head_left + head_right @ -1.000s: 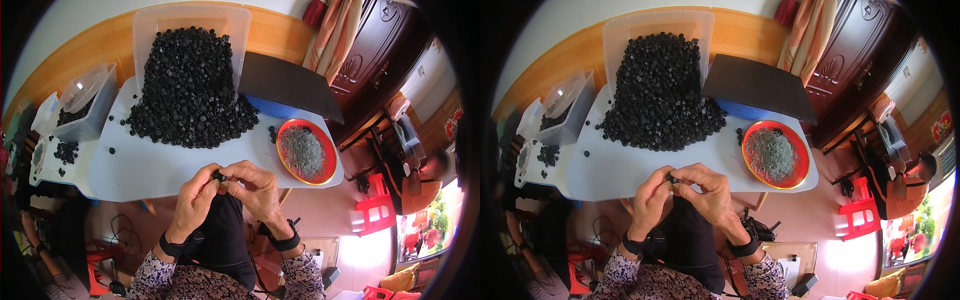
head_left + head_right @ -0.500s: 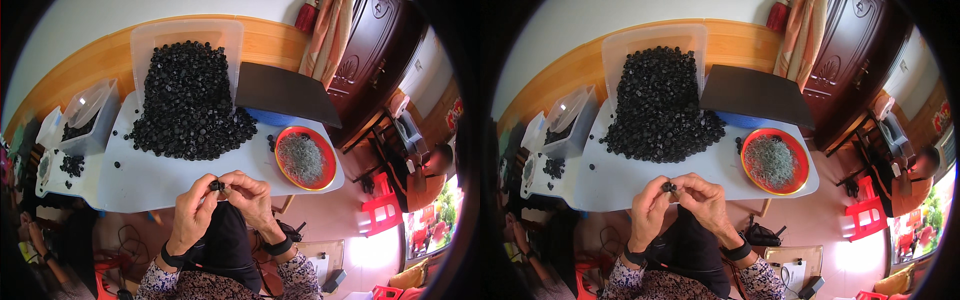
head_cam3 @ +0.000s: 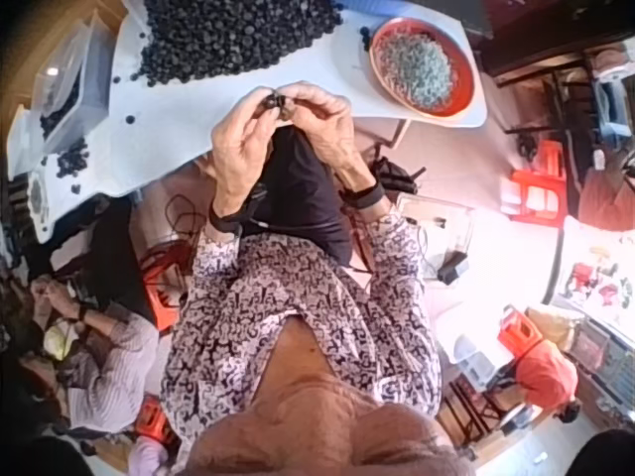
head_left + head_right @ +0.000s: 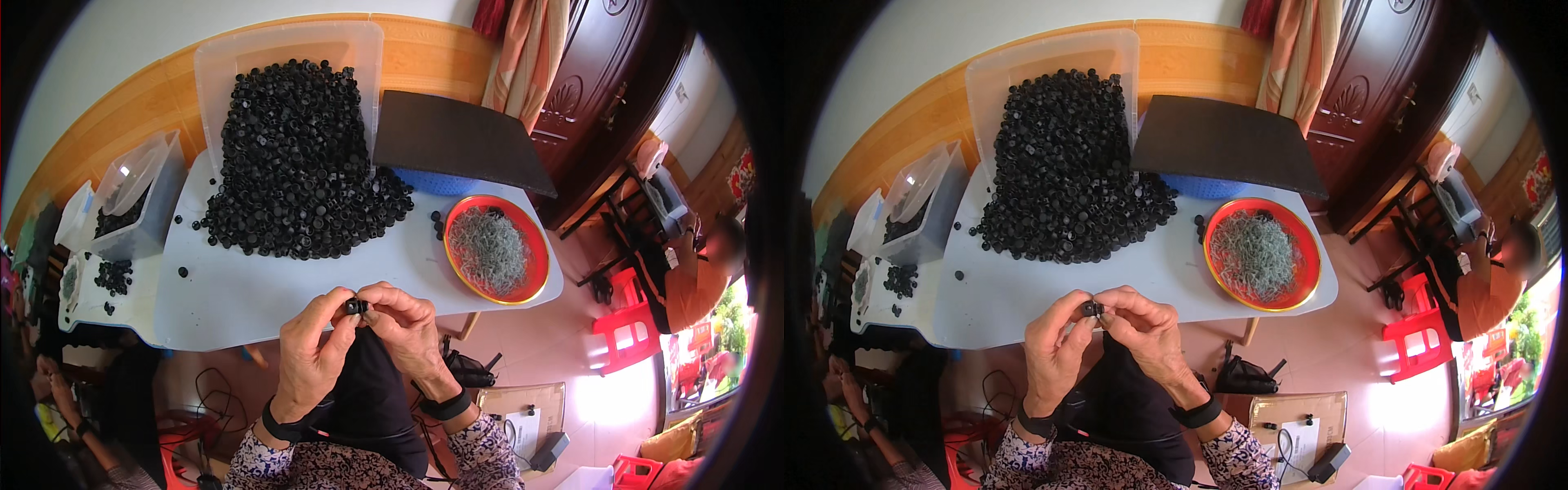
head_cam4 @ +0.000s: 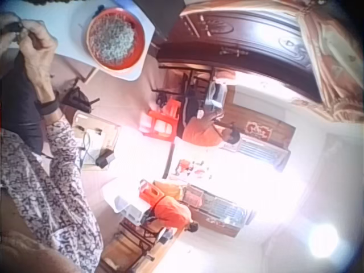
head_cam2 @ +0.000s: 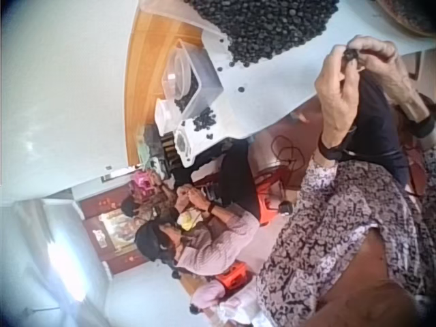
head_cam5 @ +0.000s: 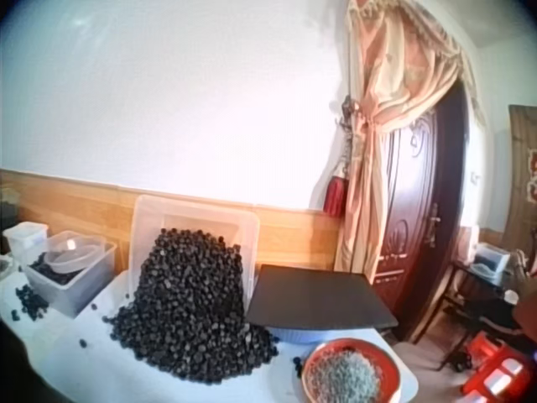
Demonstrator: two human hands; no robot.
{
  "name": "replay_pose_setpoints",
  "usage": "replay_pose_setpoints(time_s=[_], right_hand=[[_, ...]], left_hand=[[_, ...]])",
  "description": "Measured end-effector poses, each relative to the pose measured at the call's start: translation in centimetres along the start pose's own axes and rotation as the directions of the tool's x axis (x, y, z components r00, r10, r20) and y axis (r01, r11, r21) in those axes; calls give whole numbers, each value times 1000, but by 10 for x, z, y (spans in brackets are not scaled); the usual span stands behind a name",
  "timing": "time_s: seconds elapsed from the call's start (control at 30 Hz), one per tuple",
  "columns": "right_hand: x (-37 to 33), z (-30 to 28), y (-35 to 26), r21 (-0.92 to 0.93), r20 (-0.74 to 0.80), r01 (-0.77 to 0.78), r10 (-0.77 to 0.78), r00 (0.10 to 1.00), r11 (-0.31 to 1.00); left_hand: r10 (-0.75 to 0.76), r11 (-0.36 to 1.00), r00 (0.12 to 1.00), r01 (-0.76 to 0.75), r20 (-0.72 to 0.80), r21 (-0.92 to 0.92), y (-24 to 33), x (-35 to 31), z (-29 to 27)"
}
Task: Manually assembling small black plastic components by hand at a workbench.
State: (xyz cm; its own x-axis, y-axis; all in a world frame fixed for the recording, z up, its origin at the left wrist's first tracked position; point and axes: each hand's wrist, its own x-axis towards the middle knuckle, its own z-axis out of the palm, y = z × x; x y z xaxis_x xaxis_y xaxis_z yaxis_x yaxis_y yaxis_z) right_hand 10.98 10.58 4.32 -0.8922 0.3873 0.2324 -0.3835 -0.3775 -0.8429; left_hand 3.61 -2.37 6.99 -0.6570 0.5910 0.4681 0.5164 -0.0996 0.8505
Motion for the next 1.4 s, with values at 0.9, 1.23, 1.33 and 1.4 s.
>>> replay_pose_setpoints(time_s=[0.9,1.23,1.33,1.4], right_hand=[[-1,-5,0,-95,-78,-5,-3,997,995],[0,-10,-4,-152,-74,-45,34,997,987],[1,-12,-3,-173,-39,-11,5,999,985],[0,-11,-4,-145,-61,-48,40,997,988]], left_hand=[[-230,886,958,279,171,-371,-27,-1,5],[-177,939,971,216,161,-268,-26,-3,5],[-176,950,972,210,158,-232,-26,-2,6],[-170,958,974,199,152,-206,-26,-2,5]])
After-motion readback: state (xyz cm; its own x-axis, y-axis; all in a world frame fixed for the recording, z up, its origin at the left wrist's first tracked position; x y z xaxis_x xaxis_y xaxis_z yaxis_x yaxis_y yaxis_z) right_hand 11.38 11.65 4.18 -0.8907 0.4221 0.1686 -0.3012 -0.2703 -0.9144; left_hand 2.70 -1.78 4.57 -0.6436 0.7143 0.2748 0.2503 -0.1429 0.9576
